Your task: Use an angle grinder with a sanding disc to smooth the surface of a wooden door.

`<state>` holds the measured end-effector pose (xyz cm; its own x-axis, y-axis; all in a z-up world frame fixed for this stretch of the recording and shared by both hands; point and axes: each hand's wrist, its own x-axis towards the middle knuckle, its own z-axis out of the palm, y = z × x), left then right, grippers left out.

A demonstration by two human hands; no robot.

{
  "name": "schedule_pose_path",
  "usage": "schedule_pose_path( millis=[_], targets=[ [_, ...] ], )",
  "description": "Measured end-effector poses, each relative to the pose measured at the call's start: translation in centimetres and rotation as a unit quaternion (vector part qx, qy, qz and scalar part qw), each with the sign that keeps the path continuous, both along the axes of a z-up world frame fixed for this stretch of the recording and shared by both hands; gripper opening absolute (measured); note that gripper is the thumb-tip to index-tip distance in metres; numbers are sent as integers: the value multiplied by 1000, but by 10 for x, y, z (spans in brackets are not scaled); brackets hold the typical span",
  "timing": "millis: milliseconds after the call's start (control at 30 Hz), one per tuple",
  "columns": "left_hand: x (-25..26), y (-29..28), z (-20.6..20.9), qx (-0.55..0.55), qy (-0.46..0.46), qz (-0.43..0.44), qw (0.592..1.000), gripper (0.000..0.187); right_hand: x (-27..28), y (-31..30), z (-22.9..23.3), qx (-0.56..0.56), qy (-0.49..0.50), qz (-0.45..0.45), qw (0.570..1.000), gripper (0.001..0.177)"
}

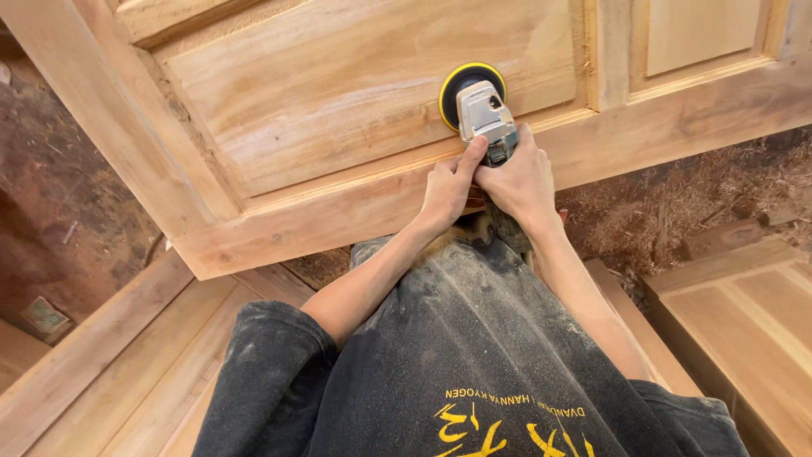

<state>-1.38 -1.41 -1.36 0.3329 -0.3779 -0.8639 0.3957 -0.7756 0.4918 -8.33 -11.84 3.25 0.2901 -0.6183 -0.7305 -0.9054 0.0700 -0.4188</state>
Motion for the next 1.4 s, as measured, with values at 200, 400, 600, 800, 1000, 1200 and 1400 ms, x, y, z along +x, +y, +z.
schedule_pose_path(
  millis=[200, 400, 600, 800, 1000, 1200, 1400],
  targets=[
    [-2, -22, -1, 0, -7, 0, 1000, 79, -4, -17, -6, 3, 8, 6, 1000, 54],
    [-19, -53, 6, -11, 4, -32, 999, 83, -23, -44, -2, -5, 6, -38, 999, 51],
    [-24, -66, 0, -7, 5, -59, 998, 81, -34, -55, -3, 6, 7, -61, 998, 56],
    [-34, -79, 1, -16, -3, -56, 998, 76, -47, -65, -5, 8, 1, -73, 997, 55],
    [-32, -85, 17, -3, 11, -68, 998, 76, -51, -62, -7, 5, 13, -80, 997, 52],
    [-36, -79, 11, -10, 9, -73, 997, 74, -58, -54, -12, -6, 26, -80, 996, 54],
    [-28, -49, 2, 1, 28, -8, 1000, 73, -35, -32, -20, 29, 39, -51, 997, 59]
  ],
)
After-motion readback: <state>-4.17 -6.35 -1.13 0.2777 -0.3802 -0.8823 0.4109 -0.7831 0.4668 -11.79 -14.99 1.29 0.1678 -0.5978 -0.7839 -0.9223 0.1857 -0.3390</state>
